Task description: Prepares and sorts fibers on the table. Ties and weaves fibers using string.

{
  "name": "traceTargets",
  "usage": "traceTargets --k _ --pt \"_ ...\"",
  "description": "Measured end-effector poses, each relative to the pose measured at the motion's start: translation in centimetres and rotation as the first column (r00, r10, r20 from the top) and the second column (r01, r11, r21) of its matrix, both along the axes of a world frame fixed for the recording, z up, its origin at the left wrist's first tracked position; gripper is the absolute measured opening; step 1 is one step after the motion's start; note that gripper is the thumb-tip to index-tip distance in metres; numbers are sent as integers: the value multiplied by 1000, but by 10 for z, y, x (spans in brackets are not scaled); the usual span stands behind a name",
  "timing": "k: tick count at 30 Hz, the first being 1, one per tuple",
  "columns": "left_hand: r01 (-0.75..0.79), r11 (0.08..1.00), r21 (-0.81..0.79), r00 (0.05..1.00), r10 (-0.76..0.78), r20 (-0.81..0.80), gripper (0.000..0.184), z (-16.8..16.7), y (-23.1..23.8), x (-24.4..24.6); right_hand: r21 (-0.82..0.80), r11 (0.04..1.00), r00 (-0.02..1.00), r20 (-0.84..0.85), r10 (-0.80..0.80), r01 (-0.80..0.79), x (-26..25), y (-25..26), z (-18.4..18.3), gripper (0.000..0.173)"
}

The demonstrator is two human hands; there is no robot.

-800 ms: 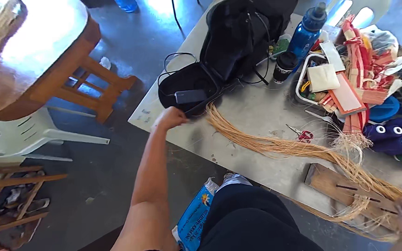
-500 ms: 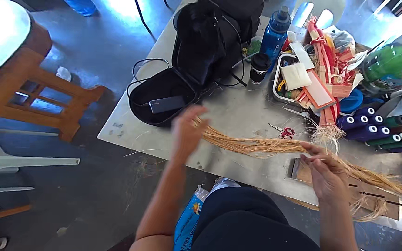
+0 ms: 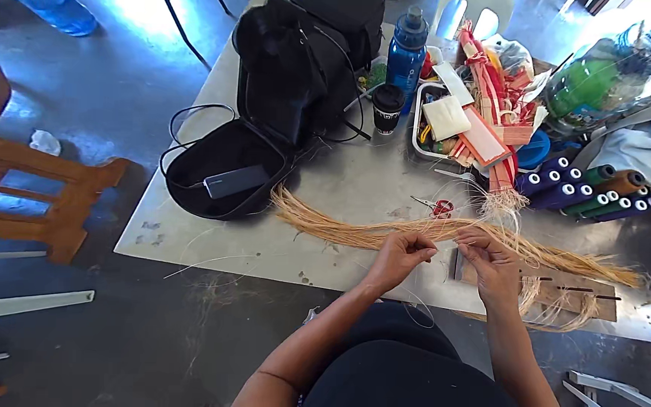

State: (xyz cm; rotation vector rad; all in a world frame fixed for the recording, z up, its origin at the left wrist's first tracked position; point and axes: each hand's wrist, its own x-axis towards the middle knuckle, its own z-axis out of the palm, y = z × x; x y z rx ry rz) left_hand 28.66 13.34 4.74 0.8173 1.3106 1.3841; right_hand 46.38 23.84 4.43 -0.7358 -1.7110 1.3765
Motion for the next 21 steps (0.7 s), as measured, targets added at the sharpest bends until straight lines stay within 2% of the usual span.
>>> traceTargets --k 3,5,9,11,13,15,17,19,21 --pt "76 995 -65 982 -86 -170 3 0 0 -9 78 997 996 88 4 -11 5 0 -1 5" --pt "136 987 -82 962 -151 -226 5 1 -1 -15 127 992 992 122 -1 -14 8 1 -3 4" --pt "183 983 19 976 -180 -121 2 -2 -4 -23 83 996 998 64 21 -26 9 0 -7 5" --pt "207 975 83 978 -203 -55 4 -7 -5 -26 -26 998 999 -11 51 -51 7 -3 -10 8" --pt "227 966 127 974 -227 -16 5 -14 -6 -26 -246 967 992 -121 40 -69 3 -10 -14 13" --pt "237 958 160 971 -240 2 5 -20 -5 -23 -532 842 979 -203 -28 -86 -3 -20 -12 20" --pt "218 963 159 975 -221 1 3 -21 -4 -17 -720 684 972 -224 -73 -115 -9 -27 -8 26" --pt "163 980 118 985 -168 33 6 -19 -3 -10 -797 592 974 -209 -87 -118 -13 -32 -7 29" --pt "101 992 74 993 -106 54 13 -15 -2 -3 -810 578 979 -181 -90 -97 -15 -36 -7 27"
